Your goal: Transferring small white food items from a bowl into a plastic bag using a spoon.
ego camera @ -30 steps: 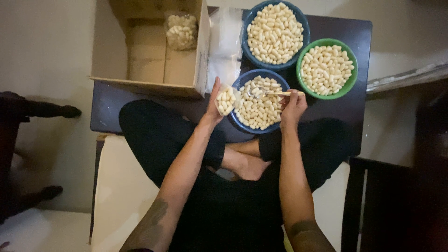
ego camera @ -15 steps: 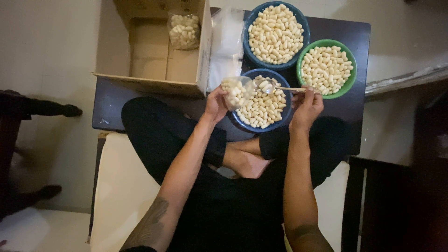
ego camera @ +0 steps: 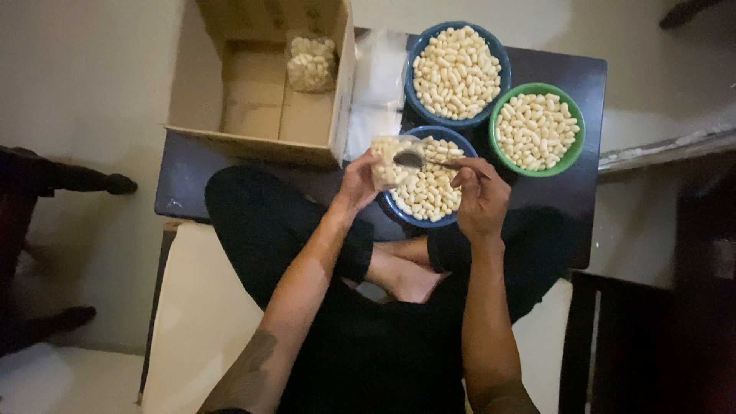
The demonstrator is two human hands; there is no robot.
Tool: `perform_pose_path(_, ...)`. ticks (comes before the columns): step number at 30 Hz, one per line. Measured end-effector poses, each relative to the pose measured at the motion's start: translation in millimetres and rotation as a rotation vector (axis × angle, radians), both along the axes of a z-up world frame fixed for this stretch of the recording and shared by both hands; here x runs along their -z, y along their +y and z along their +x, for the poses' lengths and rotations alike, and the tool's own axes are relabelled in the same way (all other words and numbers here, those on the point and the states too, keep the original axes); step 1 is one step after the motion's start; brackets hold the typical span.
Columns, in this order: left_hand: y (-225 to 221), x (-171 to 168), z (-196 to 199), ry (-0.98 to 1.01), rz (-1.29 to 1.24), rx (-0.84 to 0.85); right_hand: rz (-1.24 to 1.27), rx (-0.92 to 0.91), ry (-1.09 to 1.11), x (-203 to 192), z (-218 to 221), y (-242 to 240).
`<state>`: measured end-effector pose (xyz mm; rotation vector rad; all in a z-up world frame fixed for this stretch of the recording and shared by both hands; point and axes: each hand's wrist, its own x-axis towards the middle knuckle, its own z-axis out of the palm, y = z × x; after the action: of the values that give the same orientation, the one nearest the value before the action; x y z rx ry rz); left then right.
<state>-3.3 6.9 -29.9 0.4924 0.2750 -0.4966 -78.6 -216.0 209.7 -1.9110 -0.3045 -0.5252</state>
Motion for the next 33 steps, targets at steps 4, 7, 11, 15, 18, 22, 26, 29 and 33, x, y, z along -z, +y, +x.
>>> perform_pose_path(4, 1, -43, -6, -0.001, -0.055, 0.019, 0.142, 0.142, 0.018, 26, -1, -19)
perform_pose_path(7, 3, -63, -10, -0.006, -0.07, -0.015, 0.255, 0.347, 0.058, 54, 11, -41)
perform_pose_path(11, 3, -47, -20, -0.014, -0.089, -0.072, 0.312, 0.457, 0.243, 105, 15, -58)
perform_pose_path(15, -5, -80, -28, -0.079, -0.042, -0.106, 0.339, 0.485, 0.418, 167, 21, -56)
perform_pose_path(18, -4, -52, -20, -0.096, -0.013, -0.086, 0.339, 0.483, 0.417, 165, 21, -53)
perform_pose_path(22, -6, -35, -16, -0.066, -0.006, -0.09, 0.313, 0.44, 0.416, 158, 22, -47)
perform_pose_path(26, -3, -42, -14, -0.023, -0.023, -0.095, 0.238, 0.345, 0.479, 147, 20, -41)
perform_pose_path(29, -3, -42, -14, 0.032, -0.023, -0.084, 0.17, 0.296, 0.497, 152, 24, -39)
perform_pose_path(33, -4, -61, -15, 0.069, 0.01, -0.071, 0.116, 0.292, 0.489, 152, 22, -39)
